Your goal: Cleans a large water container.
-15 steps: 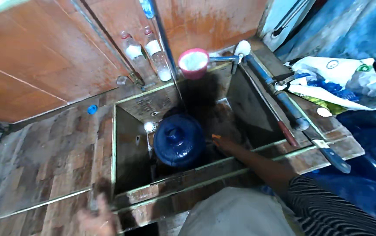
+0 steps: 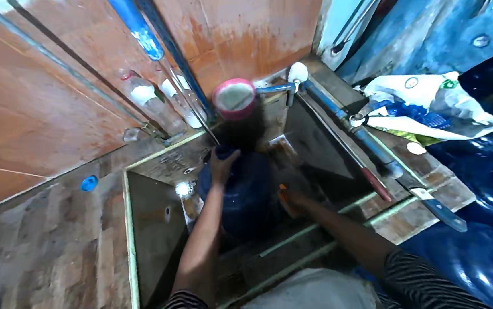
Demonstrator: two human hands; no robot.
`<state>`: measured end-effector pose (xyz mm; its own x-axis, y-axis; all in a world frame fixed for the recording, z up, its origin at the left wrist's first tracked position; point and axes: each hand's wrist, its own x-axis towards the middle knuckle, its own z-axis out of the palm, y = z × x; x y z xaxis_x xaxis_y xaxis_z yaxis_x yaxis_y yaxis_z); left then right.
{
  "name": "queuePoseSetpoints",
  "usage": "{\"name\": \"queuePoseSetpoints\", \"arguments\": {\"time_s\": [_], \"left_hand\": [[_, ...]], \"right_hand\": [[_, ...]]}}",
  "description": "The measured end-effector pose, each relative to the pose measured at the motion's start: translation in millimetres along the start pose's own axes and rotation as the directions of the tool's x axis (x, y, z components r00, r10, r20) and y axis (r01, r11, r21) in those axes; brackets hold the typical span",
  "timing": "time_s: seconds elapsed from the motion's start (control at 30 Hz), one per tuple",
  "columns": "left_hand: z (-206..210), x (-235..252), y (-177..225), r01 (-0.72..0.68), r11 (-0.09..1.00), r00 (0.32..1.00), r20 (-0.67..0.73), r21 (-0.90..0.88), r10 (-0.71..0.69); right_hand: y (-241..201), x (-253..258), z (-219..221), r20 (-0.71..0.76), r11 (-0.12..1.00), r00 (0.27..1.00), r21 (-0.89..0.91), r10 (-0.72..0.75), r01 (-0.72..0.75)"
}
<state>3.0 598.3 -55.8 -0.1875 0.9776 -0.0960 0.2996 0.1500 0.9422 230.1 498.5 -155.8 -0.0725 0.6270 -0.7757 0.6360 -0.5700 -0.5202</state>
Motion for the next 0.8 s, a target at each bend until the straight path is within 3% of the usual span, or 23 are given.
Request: {"name": "queuePoseSetpoints", "arguments": {"time_s": [0.07, 0.13, 0.17, 0.27, 0.4, 0.5, 0.57, 0.63, 0.67, 0.7, 0.73, 0.8], "left_hand": [[18, 15, 2, 0.036, 0.999, 0.997, -0.073, -0.018, -0.038], [37, 25, 1, 0.084, 0.997, 0.978, -0.19, 0.0, -0.082], [41, 28, 2, 0.107, 0.994, 0.977, -0.185, 0.024, -0.101], [26, 34, -4, 0.094, 0.992, 0.995, 0.018, 0.08, -0.096], [-2, 27, -4, 0.011, 1.0, 0.999, 0.041, -0.006, -0.011], [-8, 3, 7, -0.053, 0.998, 0.991, 0.121, -0.028, 0.056], [-14, -10, 3, -0.132, 0.99, 0.97, 0.199, -0.056, 0.14], [-28, -22, 0, -0.156, 0.985, 0.949, 0.267, -0.072, 0.169], [-36, -28, -3, -0.148, 0.986, 0.95, 0.264, -0.081, 0.164], [-42, -36, -6, -0.129, 0.987, 0.962, 0.229, -0.097, 0.148], [-44, -44, -9, -0.112, 0.988, 0.98, 0.15, -0.11, 0.128], [-46, -59, -14, -0.082, 0.983, 0.996, -0.046, -0.164, 0.075]], "right_hand": [[-1, 11, -7, -0.03, 1.0, 0.999, 0.009, 0.021, -0.021], [4, 25, -17, -0.041, 0.994, 0.999, -0.103, 0.032, -0.037], [6, 31, -25, -0.044, 0.986, 0.999, -0.166, 0.023, -0.03], [19, 47, -39, -0.072, 0.971, 0.995, -0.225, 0.064, -0.078], [18, 46, -51, -0.045, 0.927, 0.991, -0.35, 0.129, -0.136], [-38, 40, -63, -0.133, 0.897, 0.982, -0.437, -0.137, 0.066], [-102, 24, -82, -0.218, 0.844, 0.916, -0.502, -0.337, 0.191], [-164, 11, -105, -0.286, 0.785, 0.796, -0.517, -0.533, 0.341], [-187, 15, -116, -0.309, 0.716, 0.69, -0.547, -0.654, 0.434], [-209, 23, -127, -0.304, 0.634, 0.587, -0.585, -0.75, 0.506], [-231, 33, -139, -0.265, 0.574, 0.545, -0.615, -0.796, 0.54], [-269, 64, -157, -0.203, 0.547, 0.57, -0.642, -0.796, 0.536]]}}
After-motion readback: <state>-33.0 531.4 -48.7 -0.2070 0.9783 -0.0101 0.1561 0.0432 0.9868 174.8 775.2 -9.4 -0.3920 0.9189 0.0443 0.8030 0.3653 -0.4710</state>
